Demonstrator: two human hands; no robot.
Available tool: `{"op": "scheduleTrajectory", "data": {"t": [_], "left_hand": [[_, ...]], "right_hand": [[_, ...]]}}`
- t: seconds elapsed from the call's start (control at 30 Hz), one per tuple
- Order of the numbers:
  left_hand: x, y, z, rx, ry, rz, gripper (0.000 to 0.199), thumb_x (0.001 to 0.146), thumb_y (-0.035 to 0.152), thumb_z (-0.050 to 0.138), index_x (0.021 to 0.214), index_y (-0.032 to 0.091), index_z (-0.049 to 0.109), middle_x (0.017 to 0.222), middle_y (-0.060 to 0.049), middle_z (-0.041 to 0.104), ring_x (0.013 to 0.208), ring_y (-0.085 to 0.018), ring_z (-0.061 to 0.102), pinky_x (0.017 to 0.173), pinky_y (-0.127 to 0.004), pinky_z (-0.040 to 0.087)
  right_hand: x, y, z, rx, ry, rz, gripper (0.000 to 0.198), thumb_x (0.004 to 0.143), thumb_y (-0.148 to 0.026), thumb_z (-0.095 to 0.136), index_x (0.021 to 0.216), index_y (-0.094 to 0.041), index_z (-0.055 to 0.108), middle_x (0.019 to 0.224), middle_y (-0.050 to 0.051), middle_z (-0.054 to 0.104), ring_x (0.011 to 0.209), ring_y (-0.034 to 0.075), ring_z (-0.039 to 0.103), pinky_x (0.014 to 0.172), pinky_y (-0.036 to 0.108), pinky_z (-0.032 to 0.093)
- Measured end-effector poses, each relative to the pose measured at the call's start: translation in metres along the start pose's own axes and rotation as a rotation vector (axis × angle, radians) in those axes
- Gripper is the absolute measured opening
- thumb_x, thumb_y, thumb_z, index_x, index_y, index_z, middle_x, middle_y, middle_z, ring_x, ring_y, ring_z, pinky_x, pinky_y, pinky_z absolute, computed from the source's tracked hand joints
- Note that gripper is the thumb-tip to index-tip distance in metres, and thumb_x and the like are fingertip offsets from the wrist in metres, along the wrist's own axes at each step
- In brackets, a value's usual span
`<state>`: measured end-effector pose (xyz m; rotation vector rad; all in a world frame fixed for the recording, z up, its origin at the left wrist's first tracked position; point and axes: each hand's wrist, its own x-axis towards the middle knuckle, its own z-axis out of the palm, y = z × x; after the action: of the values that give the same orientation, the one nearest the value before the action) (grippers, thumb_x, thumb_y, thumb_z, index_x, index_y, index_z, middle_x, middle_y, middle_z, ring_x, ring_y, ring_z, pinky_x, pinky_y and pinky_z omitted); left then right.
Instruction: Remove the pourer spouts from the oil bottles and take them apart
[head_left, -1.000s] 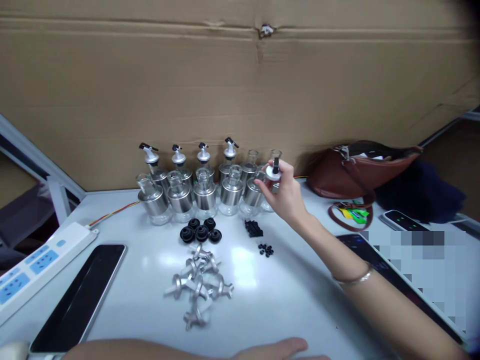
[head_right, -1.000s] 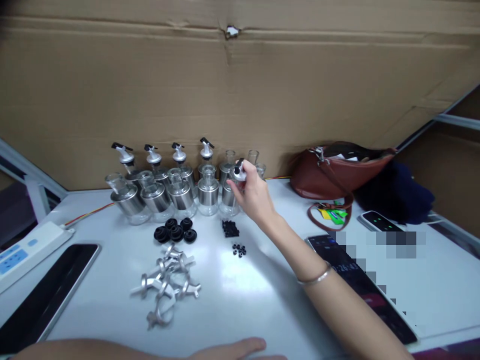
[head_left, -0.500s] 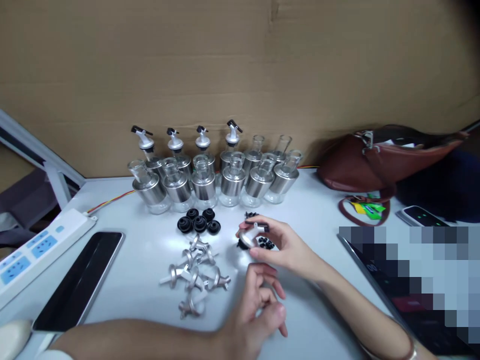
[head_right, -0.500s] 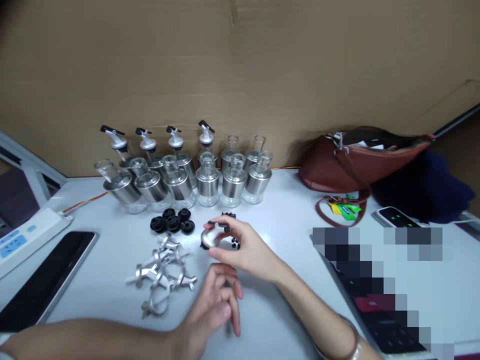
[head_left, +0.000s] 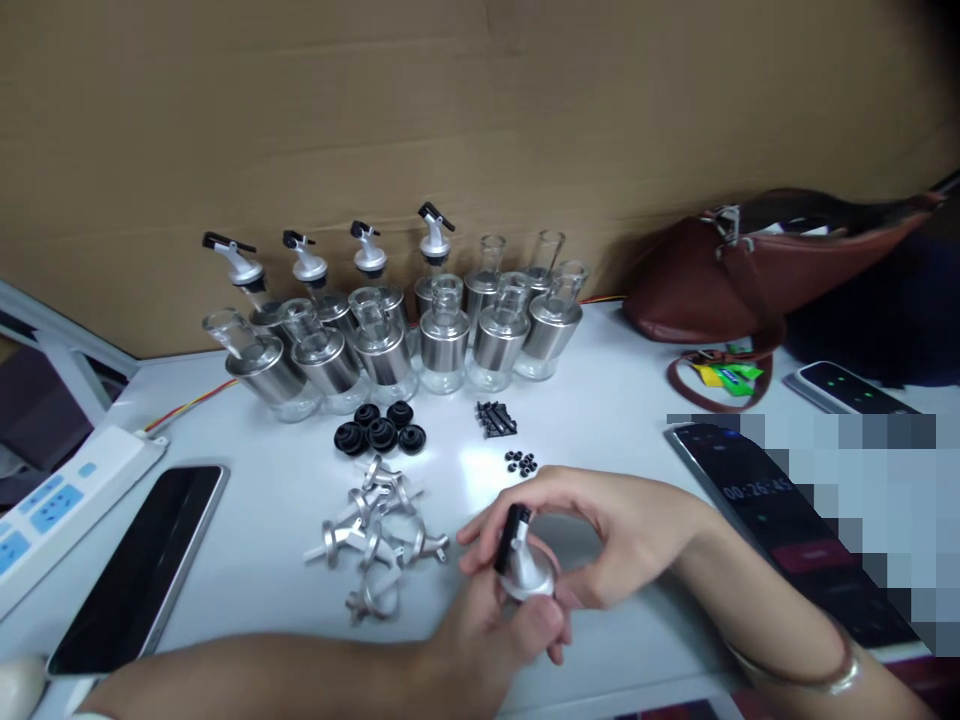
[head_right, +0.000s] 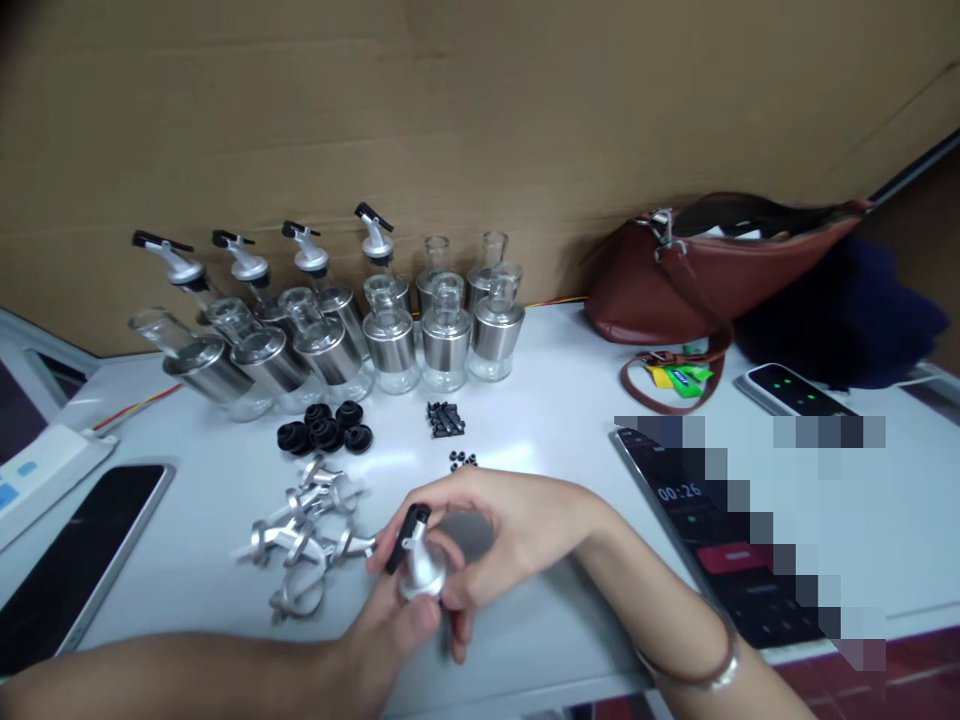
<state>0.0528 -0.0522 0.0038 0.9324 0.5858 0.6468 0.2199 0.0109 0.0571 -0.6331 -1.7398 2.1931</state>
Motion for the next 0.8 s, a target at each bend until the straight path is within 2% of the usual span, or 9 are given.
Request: {"op": "scheduleTrajectory", "data": {"t": [0.1, 0.17, 0.3, 0.4, 0.5, 0.57, 0.7, 0.8], "left_hand": [[-0.002, 0.000, 0.001, 0.050, 0.045, 0.039, 0.060, 0.077, 0.077, 0.052, 0.080, 0.017, 0.044, 0.064, 0.001, 0.047, 0.059, -0.011, 0.045, 0.061, -0.026, 0.040], [-0.001, 0.000, 0.001, 0.053, 0.078, 0.059, 0.061, 0.078, 0.078, 0.048, 0.078, 0.017, 0.044, 0.062, 0.002, 0.046, 0.057, -0.010, 0.045, 0.061, -0.026, 0.040], [0.001, 0.000, 0.001, 0.106, 0.128, 0.018, 0.061, 0.078, 0.079, 0.047, 0.073, 0.018, 0.043, 0.059, 0.002, 0.046, 0.056, -0.010, 0.044, 0.062, -0.026, 0.039], [0.002, -0.001, 0.001, 0.097, 0.139, 0.008, 0.061, 0.076, 0.079, 0.049, 0.069, 0.020, 0.041, 0.055, 0.004, 0.042, 0.051, -0.009, 0.042, 0.055, -0.024, 0.037], [0.001, 0.000, 0.002, 0.084, 0.134, 0.019, 0.060, 0.073, 0.078, 0.054, 0.071, 0.021, 0.040, 0.053, 0.005, 0.041, 0.050, -0.009, 0.039, 0.051, -0.023, 0.034], [0.001, 0.001, 0.003, 0.092, 0.126, 0.020, 0.059, 0.074, 0.078, 0.053, 0.072, 0.021, 0.040, 0.053, 0.005, 0.043, 0.051, -0.010, 0.040, 0.053, -0.024, 0.035], [0.002, 0.002, 0.001, 0.081, 0.159, 0.018, 0.059, 0.076, 0.077, 0.052, 0.070, 0.019, 0.043, 0.057, 0.003, 0.045, 0.054, -0.010, 0.044, 0.059, -0.026, 0.036], [0.004, -0.003, -0.003, 0.060, 0.140, 0.066, 0.059, 0.077, 0.076, 0.051, 0.068, 0.018, 0.045, 0.055, 0.003, 0.045, 0.052, -0.010, 0.044, 0.058, -0.026, 0.034]], "right_hand": [[0.003, 0.003, 0.003, 0.172, 0.001, 0.004, 0.042, 0.079, -0.020, 0.067, 0.120, -0.017, 0.057, 0.129, 0.014, 0.060, 0.078, 0.016, 0.071, 0.061, 0.030, 0.060], [0.006, 0.003, 0.004, 0.108, 0.063, -0.054, 0.039, 0.083, -0.024, 0.066, 0.120, -0.017, 0.057, 0.123, 0.014, 0.063, 0.081, 0.017, 0.071, 0.063, 0.030, 0.059], [0.013, 0.002, 0.005, -0.307, 0.298, -0.252, 0.026, 0.081, -0.023, 0.069, 0.106, -0.016, 0.066, 0.098, 0.008, 0.072, 0.091, 0.018, 0.067, 0.079, 0.031, 0.053], [0.016, 0.002, 0.007, -0.739, 0.507, -0.468, 0.016, 0.082, -0.030, 0.069, 0.086, -0.014, 0.071, 0.081, 0.006, 0.067, 0.074, 0.015, 0.061, 0.067, 0.027, 0.048], [0.016, 0.005, 0.008, -1.181, 0.667, -0.654, 0.035, 0.088, -0.044, 0.058, 0.077, -0.013, 0.068, 0.060, 0.002, 0.054, 0.055, 0.014, 0.046, 0.052, 0.028, 0.035], [0.016, 0.008, 0.007, -1.332, 0.706, -0.658, 0.043, 0.089, -0.051, 0.053, 0.070, -0.014, 0.064, 0.052, -0.001, 0.048, 0.049, 0.013, 0.039, 0.048, 0.028, 0.029], [0.019, 0.011, 0.007, -1.371, 0.736, -0.654, 0.045, 0.094, -0.049, 0.050, 0.062, -0.017, 0.055, 0.049, -0.003, 0.045, 0.047, 0.011, 0.036, 0.048, 0.026, 0.029], [0.022, 0.010, 0.009, -1.330, 0.719, -0.722, 0.045, 0.097, -0.050, 0.044, 0.077, -0.014, 0.060, 0.055, -0.001, 0.050, 0.052, 0.012, 0.041, 0.051, 0.025, 0.033]]}}
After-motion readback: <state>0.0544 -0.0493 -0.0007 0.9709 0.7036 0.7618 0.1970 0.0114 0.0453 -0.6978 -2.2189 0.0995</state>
